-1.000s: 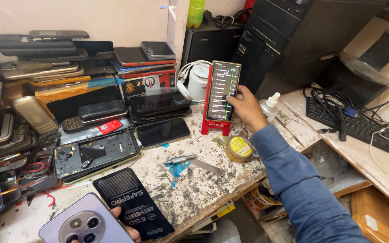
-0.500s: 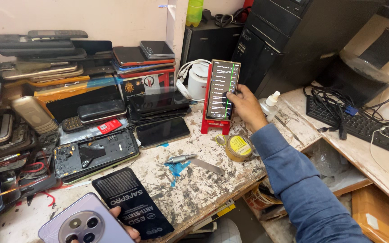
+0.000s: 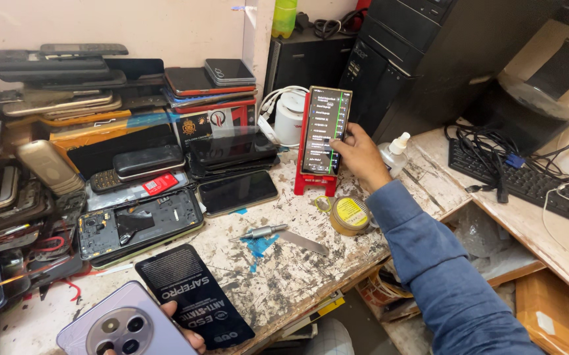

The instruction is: The person holds a smartphone and a black anti-static mat, taps a phone mounted on a red test stand to run a screen test, then works on a disassembled phone, using a screwdriver on its lower edge and handling its internal components over the workbench.

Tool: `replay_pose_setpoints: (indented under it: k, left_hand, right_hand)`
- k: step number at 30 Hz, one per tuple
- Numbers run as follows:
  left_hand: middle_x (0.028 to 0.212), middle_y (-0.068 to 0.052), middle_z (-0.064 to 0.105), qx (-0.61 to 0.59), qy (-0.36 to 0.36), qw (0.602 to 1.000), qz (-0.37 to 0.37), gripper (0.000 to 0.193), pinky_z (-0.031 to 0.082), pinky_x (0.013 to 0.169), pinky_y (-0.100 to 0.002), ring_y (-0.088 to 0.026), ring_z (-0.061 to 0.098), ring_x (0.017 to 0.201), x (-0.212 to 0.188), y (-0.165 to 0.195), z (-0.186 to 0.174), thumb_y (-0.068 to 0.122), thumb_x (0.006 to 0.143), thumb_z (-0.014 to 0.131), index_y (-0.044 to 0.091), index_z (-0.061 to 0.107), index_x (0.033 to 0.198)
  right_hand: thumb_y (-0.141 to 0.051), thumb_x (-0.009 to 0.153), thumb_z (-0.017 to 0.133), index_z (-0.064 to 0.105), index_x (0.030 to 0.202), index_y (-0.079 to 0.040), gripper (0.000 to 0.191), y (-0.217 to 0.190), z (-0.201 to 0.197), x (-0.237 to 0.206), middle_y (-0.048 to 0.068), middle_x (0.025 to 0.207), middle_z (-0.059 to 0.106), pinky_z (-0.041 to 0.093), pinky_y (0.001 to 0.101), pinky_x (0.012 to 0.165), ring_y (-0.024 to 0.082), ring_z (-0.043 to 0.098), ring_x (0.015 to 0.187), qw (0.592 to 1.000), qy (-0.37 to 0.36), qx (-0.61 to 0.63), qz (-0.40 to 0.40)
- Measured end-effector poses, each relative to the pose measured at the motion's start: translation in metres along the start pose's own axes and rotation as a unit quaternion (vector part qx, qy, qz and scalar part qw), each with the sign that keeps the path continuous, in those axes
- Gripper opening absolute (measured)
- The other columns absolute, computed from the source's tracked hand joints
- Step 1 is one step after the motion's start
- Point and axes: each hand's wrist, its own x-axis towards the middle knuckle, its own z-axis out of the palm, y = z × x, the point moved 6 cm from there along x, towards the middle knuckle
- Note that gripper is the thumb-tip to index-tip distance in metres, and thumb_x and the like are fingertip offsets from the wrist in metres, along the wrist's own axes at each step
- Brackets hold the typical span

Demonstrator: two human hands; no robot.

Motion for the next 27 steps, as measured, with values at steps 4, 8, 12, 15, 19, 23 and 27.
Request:
replay_pose_setpoints:
  k: [4,8,12,15,19,23,27]
  left_hand:
    - [0.107,-0.059,0.059,0.022,0.043,0.999,-0.015,0.090,0.049,0.092,-0.079,-0.068,0.064,0.103,0.000,0.001,-0.007,0.064,0.095,0.054,-0.005,0.034,0.151]
    - [0.108,-0.059,0.059,-0.002,-0.020,1.000,-0.024,0.091,0.048,0.094,-0.080,-0.069,0.063,0.105,0.001,0.001,0.002,0.062,0.095,0.056,-0.006,0.033,0.151]
    - [0.110,-0.059,0.058,-0.007,-0.042,0.999,-0.025,0.091,0.047,0.096,-0.081,-0.069,0.062,0.108,0.003,0.002,0.006,0.061,0.095,0.059,-0.006,0.033,0.151]
    - [0.112,-0.060,0.057,-0.008,-0.061,0.998,-0.026,0.092,0.046,0.098,-0.081,-0.069,0.061,0.109,0.004,0.004,0.006,0.059,0.095,0.061,-0.007,0.033,0.152]
    - [0.112,-0.060,0.055,-0.004,-0.070,0.996,-0.049,0.092,0.044,0.099,-0.083,-0.070,0.060,0.111,0.004,0.005,0.004,0.057,0.092,0.065,-0.008,0.033,0.150]
    - [0.111,-0.062,0.055,-0.028,-0.048,0.998,-0.024,0.097,0.043,0.097,-0.082,-0.071,0.060,0.109,0.000,0.003,-0.001,0.060,0.094,0.064,-0.012,0.034,0.152]
    - [0.114,-0.062,0.056,-0.043,-0.063,0.997,0.025,0.096,0.044,0.099,-0.083,-0.073,0.061,0.109,-0.002,0.003,0.000,0.059,0.102,0.062,-0.013,0.033,0.157]
  right_hand:
    - [-0.016,0.099,0.062,0.051,0.142,0.000,0.046,0.002,-0.003,0.000,0.006,0.091,0.065,0.049,0.0276,0.063,0.012,0.061,0.078,0.999,0.023,-0.027,0.019]
    - [-0.022,0.100,0.058,0.051,0.142,-0.003,0.047,0.000,-0.004,-0.001,0.004,0.092,0.066,0.047,0.0255,0.061,0.010,0.060,0.078,0.998,0.025,-0.056,0.016]
    - [-0.025,0.099,0.056,0.048,0.143,-0.004,0.049,0.000,-0.005,-0.002,0.004,0.096,0.069,0.048,0.0250,0.061,0.010,0.063,0.079,0.997,0.025,-0.066,0.022]
    - [-0.026,0.101,0.055,0.050,0.142,-0.004,0.047,0.001,-0.006,-0.002,0.005,0.097,0.068,0.047,0.0253,0.061,0.010,0.061,0.078,0.997,0.025,-0.068,0.022]
    - [-0.026,0.101,0.055,0.050,0.142,-0.004,0.047,0.002,-0.006,-0.003,0.005,0.097,0.069,0.048,0.0248,0.061,0.009,0.062,0.079,0.998,0.021,-0.053,0.015]
    - [-0.024,0.101,0.057,0.051,0.141,-0.003,0.046,-0.001,-0.004,-0.005,0.007,0.098,0.069,0.050,0.0256,0.062,0.010,0.063,0.079,0.999,0.017,-0.033,0.015]
    - [-0.013,0.092,0.066,0.044,0.139,-0.002,0.054,-0.003,0.002,-0.010,0.008,0.102,0.073,0.060,0.0289,0.072,0.014,0.072,0.089,1.000,0.015,-0.020,0.012]
